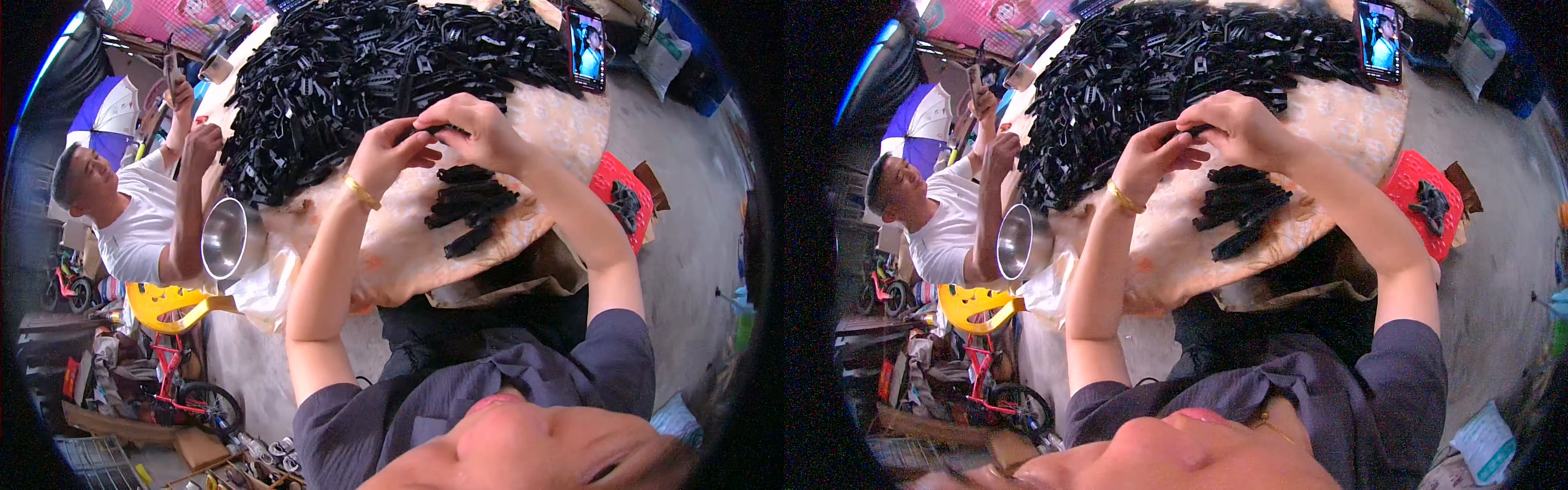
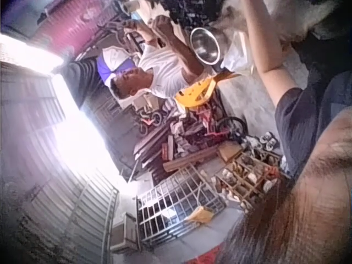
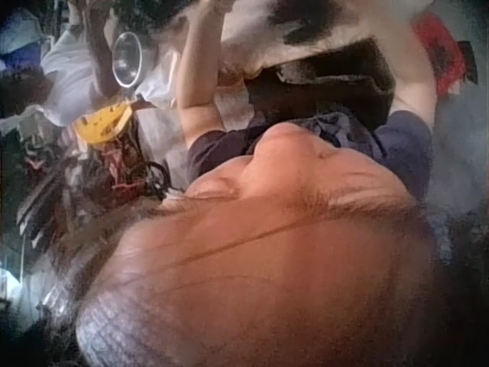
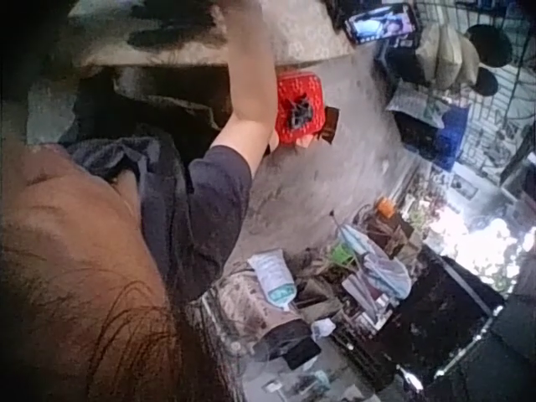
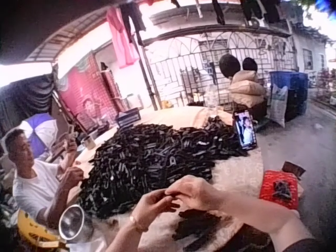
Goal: The person assembles plastic clips by picking components from a pile, fitting the pieces together by hand, and placing the assembled clips onto a stack on the table.
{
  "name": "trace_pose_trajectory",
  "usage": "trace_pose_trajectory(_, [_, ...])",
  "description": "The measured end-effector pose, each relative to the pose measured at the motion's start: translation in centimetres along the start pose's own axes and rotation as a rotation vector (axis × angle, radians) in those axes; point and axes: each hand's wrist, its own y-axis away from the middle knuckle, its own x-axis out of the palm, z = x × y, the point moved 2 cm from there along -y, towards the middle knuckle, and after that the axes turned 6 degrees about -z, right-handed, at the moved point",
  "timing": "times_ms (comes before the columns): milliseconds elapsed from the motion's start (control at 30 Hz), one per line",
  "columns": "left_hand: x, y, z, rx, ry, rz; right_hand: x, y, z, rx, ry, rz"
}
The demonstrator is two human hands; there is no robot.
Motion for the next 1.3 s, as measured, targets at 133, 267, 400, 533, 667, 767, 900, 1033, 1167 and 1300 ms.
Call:
trace_pose_trajectory(133, [0.4,0.1,0.0,0.110,-0.178,-0.011,-0.3,0.0,-0.5,0.105,-0.165,-0.024])
trace_pose_trajectory(267, [0.3,0.1,0.2,0.194,-0.401,-0.086,-0.4,0.4,-1.6,0.522,-0.323,0.213])
trace_pose_trajectory(400, [0.7,0.6,-0.3,0.288,-0.560,-0.114,-1.1,-0.2,-0.8,0.449,-0.308,0.203])
trace_pose_trajectory(533, [0.7,0.5,-0.3,0.187,-0.415,-0.087,-1.4,0.0,-1.4,0.323,-0.232,0.202])
trace_pose_trajectory(667, [0.9,0.6,0.2,0.339,-0.834,0.120,-2.2,0.0,-3.8,0.579,-0.518,0.084])
trace_pose_trajectory(767, [2.3,0.9,1.0,0.504,-0.825,0.259,-2.9,0.3,-4.6,0.625,-0.300,-0.038])
trace_pose_trajectory(900, [1.3,0.1,1.0,0.372,-0.818,0.148,-1.7,0.4,-3.0,0.277,0.145,0.088])
trace_pose_trajectory(1033, [0.8,-0.7,0.9,0.770,-1.214,-0.260,-0.3,0.9,-2.6,0.131,0.358,0.287])
trace_pose_trajectory(1167, [1.4,-1.5,1.6,0.807,-1.274,-0.099,-0.7,0.8,-2.6,0.218,0.301,0.364])
trace_pose_trajectory(1300, [2.0,-1.3,2.3,0.737,-1.321,-0.060,-3.3,-0.1,-4.7,0.382,0.128,-0.017])
